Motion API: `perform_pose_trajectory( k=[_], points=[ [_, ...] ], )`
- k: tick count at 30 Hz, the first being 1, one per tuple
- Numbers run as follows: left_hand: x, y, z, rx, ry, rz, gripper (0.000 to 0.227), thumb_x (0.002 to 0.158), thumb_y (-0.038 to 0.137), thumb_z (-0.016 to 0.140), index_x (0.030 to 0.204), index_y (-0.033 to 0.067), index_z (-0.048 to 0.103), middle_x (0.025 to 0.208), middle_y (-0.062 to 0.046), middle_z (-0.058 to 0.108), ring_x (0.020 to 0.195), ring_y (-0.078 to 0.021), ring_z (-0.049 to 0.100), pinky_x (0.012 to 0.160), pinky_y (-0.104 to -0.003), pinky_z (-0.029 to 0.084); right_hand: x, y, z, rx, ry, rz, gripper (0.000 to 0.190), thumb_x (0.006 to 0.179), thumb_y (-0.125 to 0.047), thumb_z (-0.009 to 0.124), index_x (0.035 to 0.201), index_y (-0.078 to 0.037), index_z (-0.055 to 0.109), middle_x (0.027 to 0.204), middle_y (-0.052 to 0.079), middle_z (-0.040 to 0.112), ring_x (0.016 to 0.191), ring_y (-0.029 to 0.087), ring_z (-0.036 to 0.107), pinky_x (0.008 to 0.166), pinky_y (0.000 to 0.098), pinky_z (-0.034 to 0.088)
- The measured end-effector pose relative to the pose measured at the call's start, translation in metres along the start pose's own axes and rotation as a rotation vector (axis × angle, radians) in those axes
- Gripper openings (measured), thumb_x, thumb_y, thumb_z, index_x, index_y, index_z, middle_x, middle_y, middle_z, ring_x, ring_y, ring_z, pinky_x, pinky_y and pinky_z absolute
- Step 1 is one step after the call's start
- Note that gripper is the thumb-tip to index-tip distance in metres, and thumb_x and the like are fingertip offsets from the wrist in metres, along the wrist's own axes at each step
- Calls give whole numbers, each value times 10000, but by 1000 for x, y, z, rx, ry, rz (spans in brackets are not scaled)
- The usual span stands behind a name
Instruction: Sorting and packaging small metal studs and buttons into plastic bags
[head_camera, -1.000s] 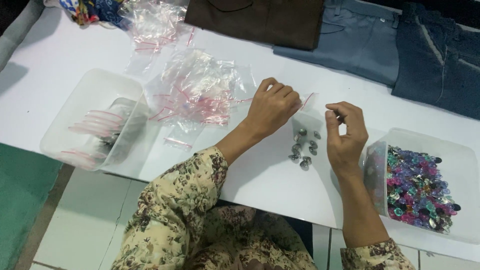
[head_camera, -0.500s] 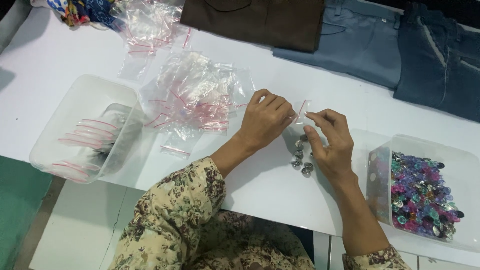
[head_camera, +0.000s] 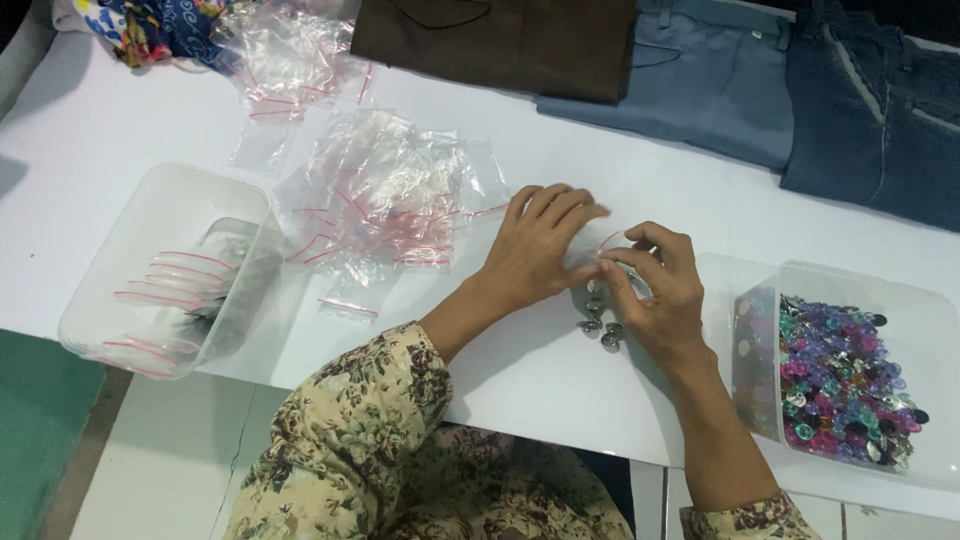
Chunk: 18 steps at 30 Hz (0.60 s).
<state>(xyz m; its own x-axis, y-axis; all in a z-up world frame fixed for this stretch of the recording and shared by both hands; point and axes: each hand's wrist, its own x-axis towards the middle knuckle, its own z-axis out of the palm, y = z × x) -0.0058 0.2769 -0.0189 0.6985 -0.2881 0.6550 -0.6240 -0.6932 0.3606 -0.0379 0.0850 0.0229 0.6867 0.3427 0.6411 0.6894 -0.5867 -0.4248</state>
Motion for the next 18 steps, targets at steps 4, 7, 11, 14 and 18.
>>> perform_pose_trajectory(
  k=[4,7,11,14,18],
  points=[
    [-3,-1,-10,-174,-193,-84,858,795,573,824,1481,168,505,1430,-96,579,1459,-344,387,1227,-608,223,1,-2,-4,19,-16,-13,56,936,-71,809,981,-66,777,1128,92,639,1002,287,654,818,379,550],
    [3,0,-22,-400,-371,-175,827,808,581,809,1472,172,535,1423,-136,621,1460,-378,418,1218,-684,150,5,-9,-8,69,-7,-58,53,936,-41,794,982,-67,790,1045,95,659,999,307,646,821,402,537],
    [12,-1,-37,-649,-485,-225,835,779,655,773,1411,140,596,1376,-186,655,1406,-419,482,1188,-740,134,0,-3,-10,63,-3,-98,85,897,-62,829,967,-108,816,1004,58,677,993,294,622,870,400,530],
    [16,-1,-48,-730,-538,-257,864,754,658,783,1383,92,613,1332,-221,671,1362,-447,524,1173,-751,140,-3,-3,-7,108,-33,-115,88,884,-78,822,962,-117,817,966,58,721,988,302,644,915,421,517],
    [14,-9,-38,-744,-582,-258,850,721,601,858,1347,68,642,1224,-150,727,1267,-361,626,1184,-673,174,0,-10,-9,88,-71,-101,38,929,-132,778,960,-145,795,1044,49,768,1104,305,661,990,426,449]
  ],
)
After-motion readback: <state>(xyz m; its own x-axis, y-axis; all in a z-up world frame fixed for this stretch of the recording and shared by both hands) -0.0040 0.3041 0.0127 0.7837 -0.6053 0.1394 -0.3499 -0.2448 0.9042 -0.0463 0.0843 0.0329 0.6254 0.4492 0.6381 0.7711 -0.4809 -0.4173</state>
